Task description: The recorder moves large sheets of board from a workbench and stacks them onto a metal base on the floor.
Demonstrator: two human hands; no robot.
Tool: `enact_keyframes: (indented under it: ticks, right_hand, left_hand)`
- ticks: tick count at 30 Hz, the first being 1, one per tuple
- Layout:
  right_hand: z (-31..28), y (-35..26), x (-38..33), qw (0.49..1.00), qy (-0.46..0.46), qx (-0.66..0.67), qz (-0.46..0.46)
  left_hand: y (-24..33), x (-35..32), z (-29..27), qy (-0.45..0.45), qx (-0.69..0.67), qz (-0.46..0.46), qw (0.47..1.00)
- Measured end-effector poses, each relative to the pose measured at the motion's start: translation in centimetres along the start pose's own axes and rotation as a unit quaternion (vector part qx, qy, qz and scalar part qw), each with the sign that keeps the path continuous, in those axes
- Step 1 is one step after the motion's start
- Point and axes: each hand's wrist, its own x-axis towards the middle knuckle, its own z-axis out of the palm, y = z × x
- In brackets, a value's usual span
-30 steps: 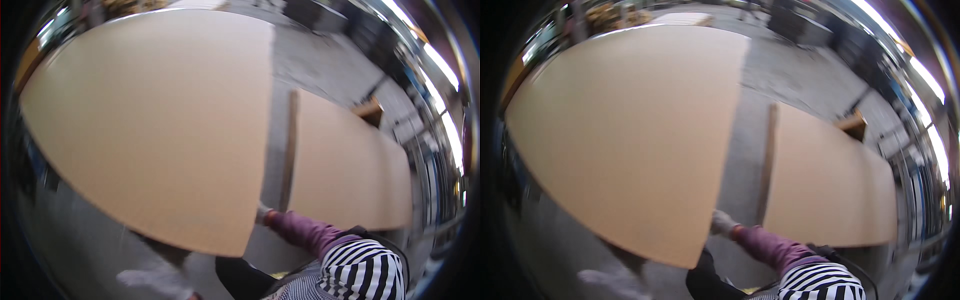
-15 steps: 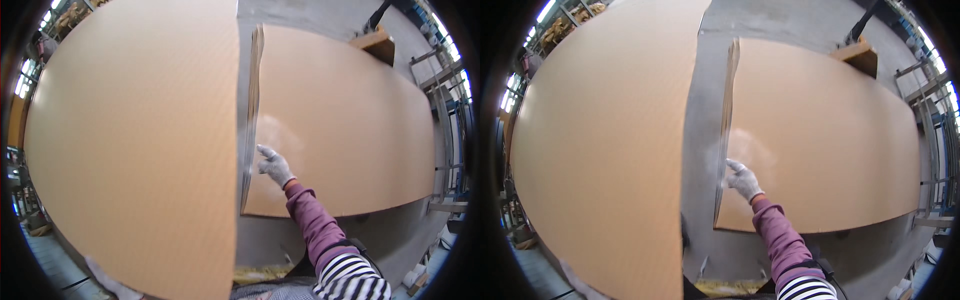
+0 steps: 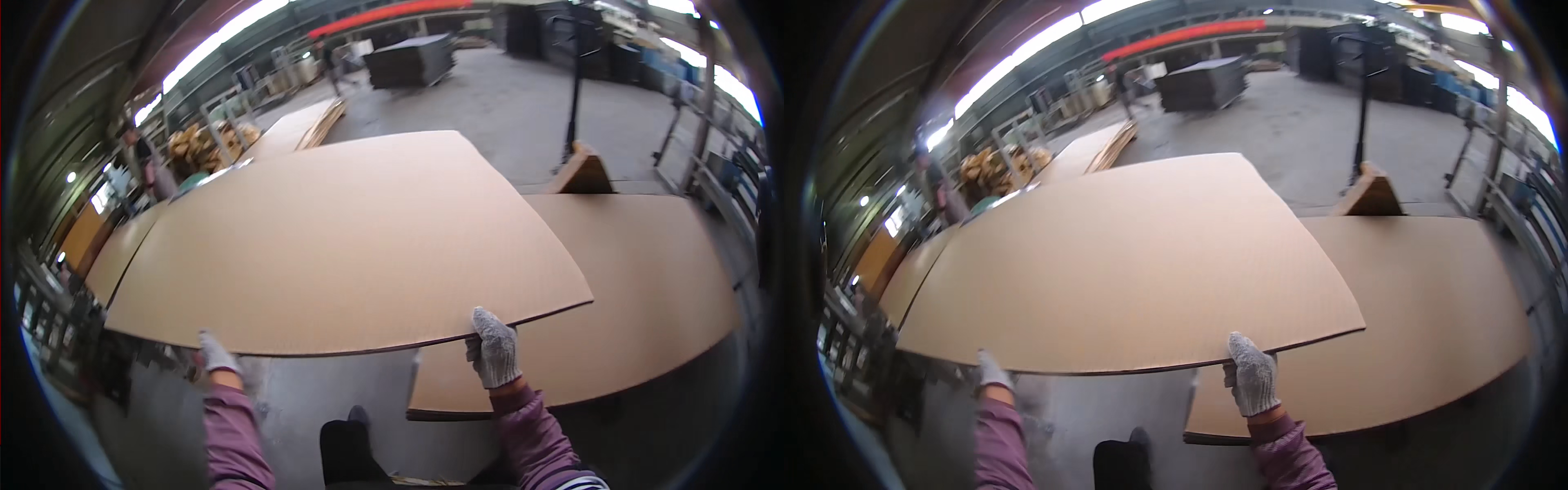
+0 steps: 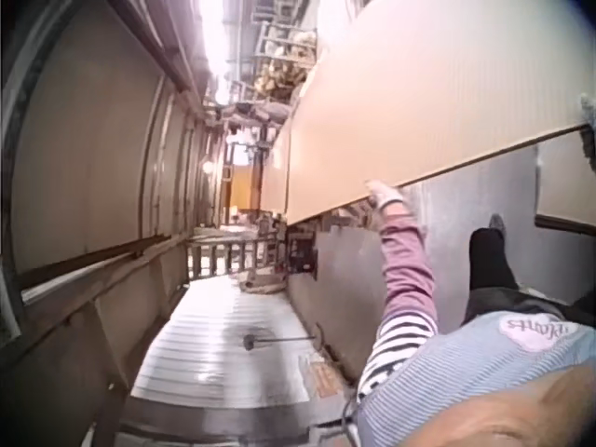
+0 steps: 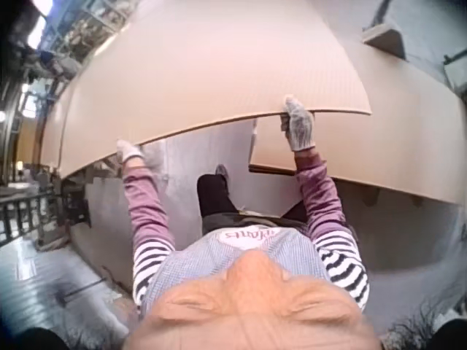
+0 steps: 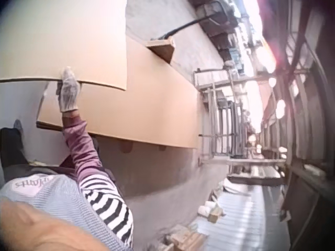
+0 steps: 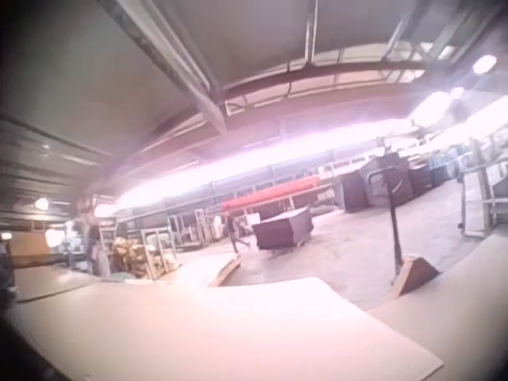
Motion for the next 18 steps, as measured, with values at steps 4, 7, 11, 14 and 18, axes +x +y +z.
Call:
enact_keyframes:
  ticks: [4, 7, 11, 14, 18]
  right_hand:
    - [-8.5, -8.6, -6.8, 0.930, -0.071, -0.220, -0.287]
    - [-27.1, -21.1, -11.3, 0.864, 0.225, -0.349, -0.286]
    - [-52.4, -34.3, -14.2, 0.866, 0.314, -0.180, -0.345]
    - [-50.1, -28.3, -12.6, 0.856, 0.372, -0.192, -0.303]
    - [-43.8, -18.5, -10.6, 0.821, 0.466, -0.222, -0.244]
  left_hand:
    - [5.3, 8.5, -18.4, 0.116, 0.107, -0.041, 0.987]
    - [9.7, 7.4, -24.9, 0.078, 0.133, -0.060, 0.986]
    - [8.2, 6.4, -28.4, -0.067, 0.061, -0.129, 0.987]
    - [6.7, 2.6, -23.6, -0.013, 0.189, -0.053, 0.981]
    - [0.2, -20.0, -4.4, -0.124, 0.022, -0.304, 0.944]
